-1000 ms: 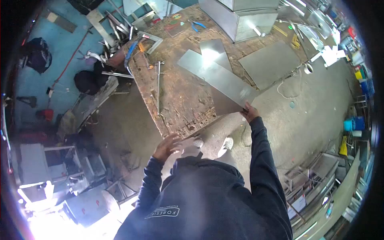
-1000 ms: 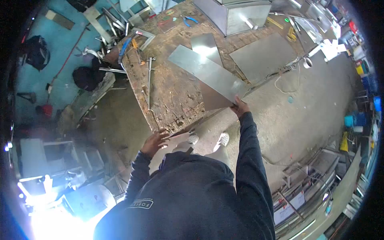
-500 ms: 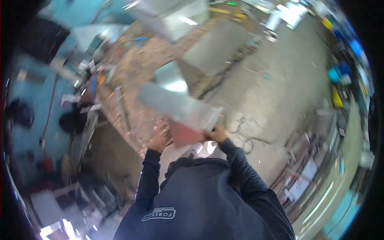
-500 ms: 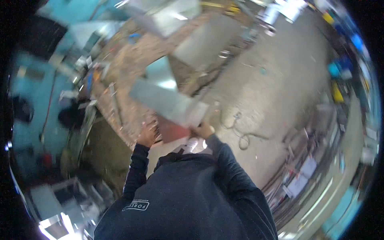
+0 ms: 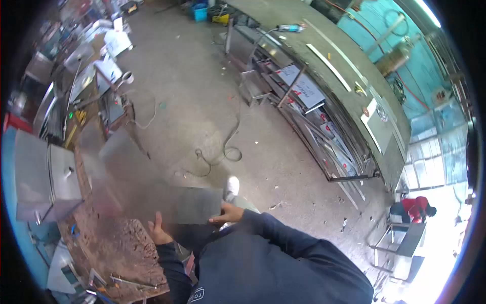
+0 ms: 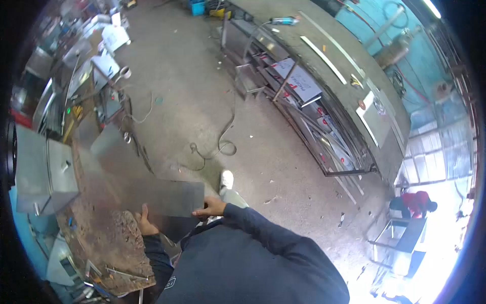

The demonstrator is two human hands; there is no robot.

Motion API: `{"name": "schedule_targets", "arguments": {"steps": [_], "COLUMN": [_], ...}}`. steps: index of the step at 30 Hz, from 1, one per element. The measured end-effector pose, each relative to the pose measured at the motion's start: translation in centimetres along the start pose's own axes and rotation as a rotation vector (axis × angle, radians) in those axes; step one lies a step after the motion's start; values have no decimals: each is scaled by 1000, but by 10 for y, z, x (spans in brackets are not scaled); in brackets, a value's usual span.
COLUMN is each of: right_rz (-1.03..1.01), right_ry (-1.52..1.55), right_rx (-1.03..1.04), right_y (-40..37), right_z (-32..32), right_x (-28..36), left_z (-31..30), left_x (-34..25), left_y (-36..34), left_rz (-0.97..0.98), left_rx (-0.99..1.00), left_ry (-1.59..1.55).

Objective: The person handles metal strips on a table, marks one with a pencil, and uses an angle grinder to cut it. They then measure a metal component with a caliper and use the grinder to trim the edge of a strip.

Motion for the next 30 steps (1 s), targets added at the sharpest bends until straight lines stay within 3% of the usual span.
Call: {"name": "schedule_targets", "arguments": {"steps": [1,2,3,5,8,11,14,15,16,17,18,19,26,28,29,30], "right_rz": [-41,86,66,1,-127,-281,-292,-417,-349,-426,-404,-583,-657,-724,-775,-754], "right_ry": [99,-91,-80,225,334,17,172,30,320,429,448,482,485,453,444,474], "right_rx": [-154,-100,-126,-542,-725,-960,-1108,-1209,-1316,-1445,-1468,-1515,-2062,-2138,-2158,-2210], "right_y": [-20,-35,-55,-94,-146,-202,-268,-290,-309,-326,-348,-360,-452,-477,-488,-503], "right_z": [-10,-34,-45,-75,-125,-174,-229,-234,-251,-259,-272,-280,-351,-382,-399,-419], "right_x": [13,24,34,51,65,75,48,53,39,42,31,40,14,10,14,2], "left_z": [26,48,72,132,238,332,447,473,507,541,569,594,743,783,800,818], "left_x": [-1,3,10,23,70,153,226,259,283,307,324,353,529,568,615,622], "left_y": [6,15,28,42,46,64,25,29,14,-2,-11,-30,-90,-110,-100,-98], "left_rz": [59,62,47,41,100,-31,-193,-216,-266,-312,-387,-402,-595,-447,-402,-364], "left_rx": [54,75,181,315,376,654,665,755,842,932,917,1095,1521,1551,1680,1782], "left_ry": [65,89,189,316,652,503,585,690,753,817,1052,857,1036,1166,1241,1212]}}
Point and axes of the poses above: each hand's wrist, its own y-axis towards the middle knuckle, its own z-axis out of the palm, x = y × z, the point moved 1 cm from there along y, towards the middle knuckle, and after that the axes turned 15 degrees about -z, right-handed, at the moved point
